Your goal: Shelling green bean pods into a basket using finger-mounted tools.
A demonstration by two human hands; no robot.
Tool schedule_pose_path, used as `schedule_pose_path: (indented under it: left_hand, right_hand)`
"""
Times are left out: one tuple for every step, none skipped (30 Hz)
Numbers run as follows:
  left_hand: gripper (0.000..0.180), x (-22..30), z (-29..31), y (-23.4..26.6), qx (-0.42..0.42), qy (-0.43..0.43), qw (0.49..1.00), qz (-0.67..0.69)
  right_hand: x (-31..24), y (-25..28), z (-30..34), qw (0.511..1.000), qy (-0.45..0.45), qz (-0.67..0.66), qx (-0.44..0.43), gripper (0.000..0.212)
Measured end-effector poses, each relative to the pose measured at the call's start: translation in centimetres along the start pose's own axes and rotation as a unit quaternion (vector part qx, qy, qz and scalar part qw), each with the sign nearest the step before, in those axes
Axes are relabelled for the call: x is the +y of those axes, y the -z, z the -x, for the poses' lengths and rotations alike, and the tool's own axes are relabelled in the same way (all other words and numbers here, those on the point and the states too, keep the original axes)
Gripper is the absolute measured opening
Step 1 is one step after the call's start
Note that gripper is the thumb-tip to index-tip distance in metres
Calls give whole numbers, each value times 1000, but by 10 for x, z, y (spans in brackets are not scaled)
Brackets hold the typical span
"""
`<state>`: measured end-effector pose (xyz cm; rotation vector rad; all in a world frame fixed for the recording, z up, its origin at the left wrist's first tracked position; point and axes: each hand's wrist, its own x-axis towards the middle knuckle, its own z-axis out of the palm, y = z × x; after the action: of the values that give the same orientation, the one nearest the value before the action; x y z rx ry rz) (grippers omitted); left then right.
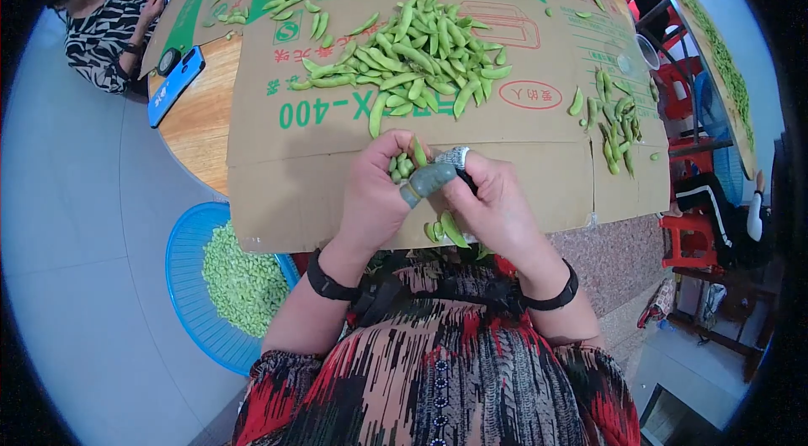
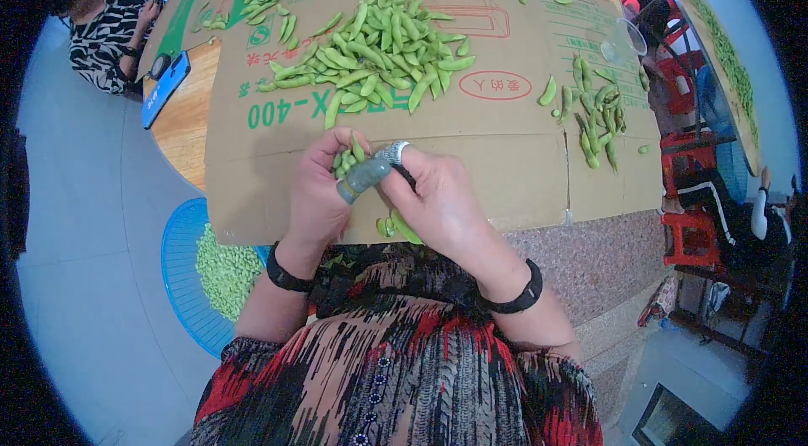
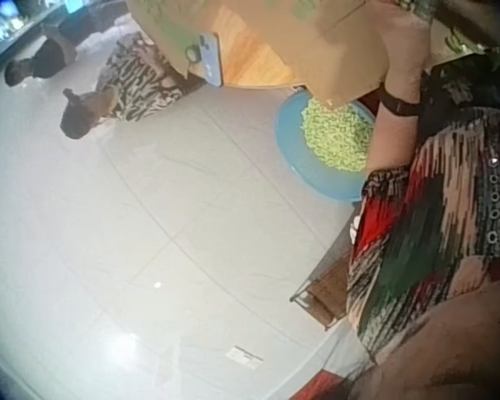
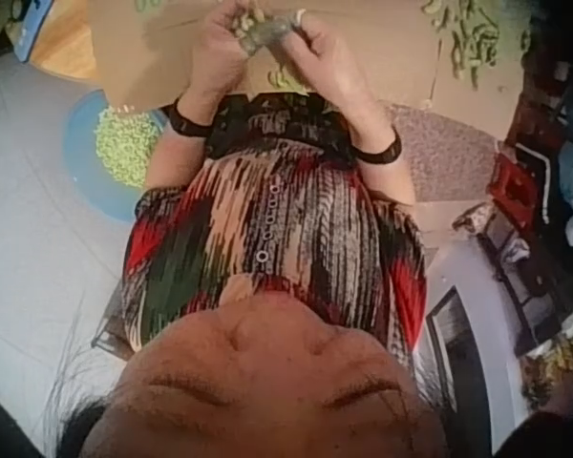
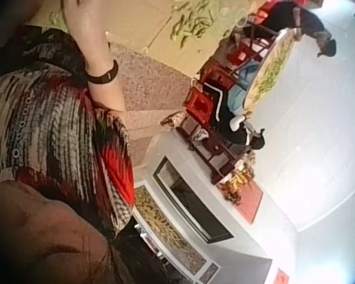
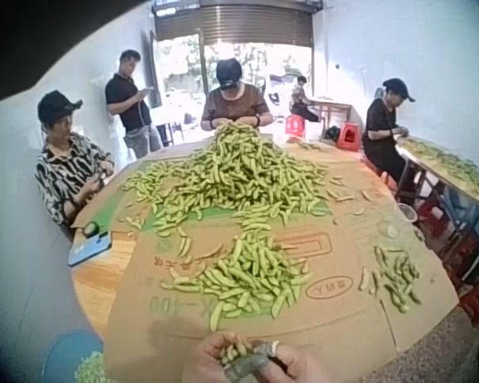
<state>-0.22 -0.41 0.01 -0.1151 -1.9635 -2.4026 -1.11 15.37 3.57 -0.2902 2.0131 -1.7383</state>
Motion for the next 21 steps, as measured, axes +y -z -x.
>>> schedule_pose_path:
  left_hand:
    - [24, 1, 0, 0, 1, 0, 1000, -1]
    - [25, 3, 0, -1, 10, 2, 1000, -21]
    - [25, 4, 0, -2, 19, 4, 999, -42]
    - [25, 4, 1, -2, 17, 4, 999, -41]
    - [25, 5, 2, 0, 1, 31, 999, 14]
    - [25, 6, 2, 2, -15, 57, 996, 69]
    - [25, 6, 3, 5, -15, 57, 996, 69]
    - [25, 6, 4, 8, -43, 59, 991, 110]
    - [26, 7, 4, 9, -70, 62, 984, 150]
    - [26, 8, 4, 8, -70, 62, 984, 150]
    - [28, 10, 3, 5, -56, 6, 998, 9]
    - [29, 12, 3, 2, -41, -51, 989, -131]
    - [29, 14, 3, -2, -41, -50, 989, -131]
    - [31, 18, 5, -7, -32, -56, 979, -194]
    - [33, 21, 6, -11, -22, -61, 965, -256]
    - [37, 24, 6, -14, -21, -88, 953, -289]
    - [37, 23, 6, -14, -20, -88, 953, -289]
    - [37, 20, 5, -15, -32, -152, 937, -312]
    - [36, 18, 4, -14, -45, -214, 917, -333]
    - [35, 16, 3, -12, -54, -236, 904, -352]
    - [35, 17, 4, -10, -54, -234, 904, -354]
  right_hand:
    - [0, 0, 0, 998, 7, 60, 20, 12]
    - [0, 1, 0, 998, 7, 60, 22, 12]
    - [1, 3, -1, 999, -26, -45, 8, 12]
    - [1, 5, -1, 987, -59, -150, -7, 12]
    - [3, 7, -2, 987, -59, -150, -8, 12]
    - [6, 10, -2, 976, -70, -206, -31, 12]
    - [8, 13, -2, 960, -81, -261, -55, 12]
    - [7, 15, -1, 960, -81, -261, -55, 12]
    - [5, 17, 0, 978, -63, -192, -57, 12]
    - [3, 19, 0, 990, -45, -122, -59, 12]
    - [0, 19, -1, 990, -45, -122, -58, 12]
    - [-4, 20, -3, 996, -7, -91, -1, 12]
    - [-5, 20, -4, 996, 32, -59, 57, 12]
    - [0, 20, -5, 995, -5, -100, 17, 14]
    - [7, 20, -6, 995, -5, -100, 18, 14]
    - [13, 19, -7, 997, 59, -34, 43, 14]
    - [15, 16, -7, 990, 123, 32, 66, 15]
    - [8, 14, -4, 996, 68, -24, 60, 12]
    - [6, 16, -3, 996, 68, -24, 60, 12]
    - [5, 20, -3, 981, -10, -191, 24, 9]
    - [3, 22, -3, 932, -88, -350, -12, 8]
